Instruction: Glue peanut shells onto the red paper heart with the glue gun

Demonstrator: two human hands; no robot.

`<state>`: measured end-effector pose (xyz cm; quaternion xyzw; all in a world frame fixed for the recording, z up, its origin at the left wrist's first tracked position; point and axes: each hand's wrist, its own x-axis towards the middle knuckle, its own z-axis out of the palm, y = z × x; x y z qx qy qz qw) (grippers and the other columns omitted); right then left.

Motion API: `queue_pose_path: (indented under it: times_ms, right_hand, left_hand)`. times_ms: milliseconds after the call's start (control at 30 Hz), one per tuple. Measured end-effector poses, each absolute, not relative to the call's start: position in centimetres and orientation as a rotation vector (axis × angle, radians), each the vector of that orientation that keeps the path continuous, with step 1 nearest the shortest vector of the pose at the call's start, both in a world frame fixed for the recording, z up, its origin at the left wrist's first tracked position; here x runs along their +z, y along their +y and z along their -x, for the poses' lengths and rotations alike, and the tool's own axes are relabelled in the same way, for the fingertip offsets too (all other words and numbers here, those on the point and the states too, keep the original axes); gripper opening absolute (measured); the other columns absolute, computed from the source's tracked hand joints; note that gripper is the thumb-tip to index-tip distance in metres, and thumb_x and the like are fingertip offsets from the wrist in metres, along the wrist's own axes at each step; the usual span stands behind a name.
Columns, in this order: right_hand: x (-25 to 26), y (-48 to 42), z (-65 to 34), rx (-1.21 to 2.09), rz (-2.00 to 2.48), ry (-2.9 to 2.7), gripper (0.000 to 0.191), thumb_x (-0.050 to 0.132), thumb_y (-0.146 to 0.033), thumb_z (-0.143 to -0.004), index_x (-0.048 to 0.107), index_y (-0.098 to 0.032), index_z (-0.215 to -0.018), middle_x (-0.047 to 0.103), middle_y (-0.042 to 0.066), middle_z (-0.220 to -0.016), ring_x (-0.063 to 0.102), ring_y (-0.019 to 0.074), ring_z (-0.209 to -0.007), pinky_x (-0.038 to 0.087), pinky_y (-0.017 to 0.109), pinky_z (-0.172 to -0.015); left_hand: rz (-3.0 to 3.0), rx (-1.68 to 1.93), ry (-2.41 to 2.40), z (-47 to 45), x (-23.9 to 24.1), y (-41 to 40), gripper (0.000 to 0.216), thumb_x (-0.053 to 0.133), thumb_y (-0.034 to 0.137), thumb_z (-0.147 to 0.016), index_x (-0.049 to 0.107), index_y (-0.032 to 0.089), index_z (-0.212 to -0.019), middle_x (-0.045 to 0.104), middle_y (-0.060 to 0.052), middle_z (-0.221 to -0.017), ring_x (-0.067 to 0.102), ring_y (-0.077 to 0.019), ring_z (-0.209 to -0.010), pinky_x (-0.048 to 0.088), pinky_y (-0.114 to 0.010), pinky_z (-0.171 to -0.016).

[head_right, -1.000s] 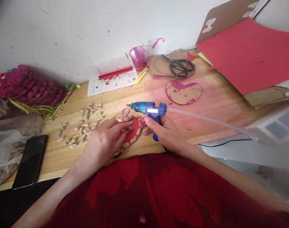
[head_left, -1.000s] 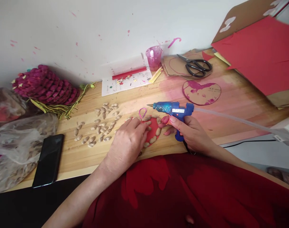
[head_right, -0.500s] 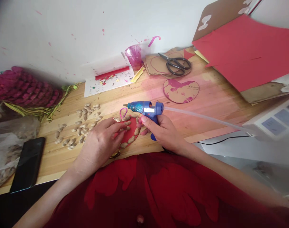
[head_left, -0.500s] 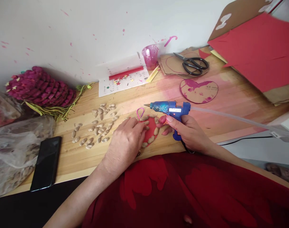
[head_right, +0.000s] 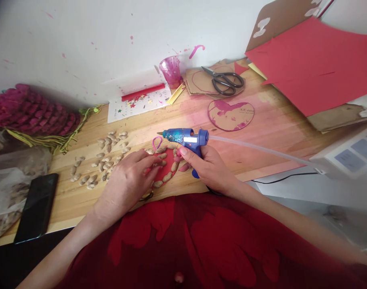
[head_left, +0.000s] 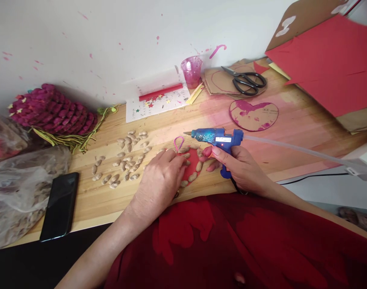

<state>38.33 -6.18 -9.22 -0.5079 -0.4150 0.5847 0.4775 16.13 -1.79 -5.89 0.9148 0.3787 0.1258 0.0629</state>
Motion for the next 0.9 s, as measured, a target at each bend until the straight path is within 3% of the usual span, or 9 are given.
queue_pose_path:
  times_ms: [267, 700, 900]
  right_hand:
    - [-9.0, -6.2, -38.4, 1.426, 1.243, -1.014, 0.034, 0.065, -0.055, -0.095, 0.075, -0.022, -0.098, 0.078, 0.006, -0.1, 0.073, 0.0202, -0.074, 0.055, 0.033, -0.067]
    - [-8.8, -6.2, -38.2, 1.391, 1.291, -1.041, 0.036, 0.066, -0.057, -0.094, 0.076, -0.023, -0.1, 0.08, 0.007, -0.101, 0.074, 0.0206, -0.074, 0.052, 0.031, -0.063]
    - [-8.6, -6.3, -38.3, 1.39, 1.327, -1.046, 0.036, 0.066, -0.057, -0.094, 0.076, -0.023, -0.102, 0.081, 0.006, -0.1, 0.074, 0.0202, -0.074, 0.05, 0.03, -0.062]
  left_hand:
    - [-2.646, 0.618, 1.284, -14.3, -4.9, -0.7, 0.013, 0.062, 0.022, -0.097, 0.074, 0.018, -0.1, 0.069, -0.005, -0.088, 0.066, -0.0196, -0.081, 0.051, -0.032, -0.071]
    - [-2.607, 0.651, 1.125, -15.5, -6.6, -1.0, 0.013, 0.067, 0.02, -0.095, 0.077, 0.022, -0.102, 0.069, -0.005, -0.088, 0.06, -0.0205, -0.085, 0.052, -0.035, -0.077]
    - [-2.613, 0.671, 1.088, -15.7, -7.2, -0.9, 0.011, 0.067, 0.016, -0.094, 0.077, 0.02, -0.094, 0.068, -0.005, -0.084, 0.057, -0.0203, -0.082, 0.049, -0.035, -0.076]
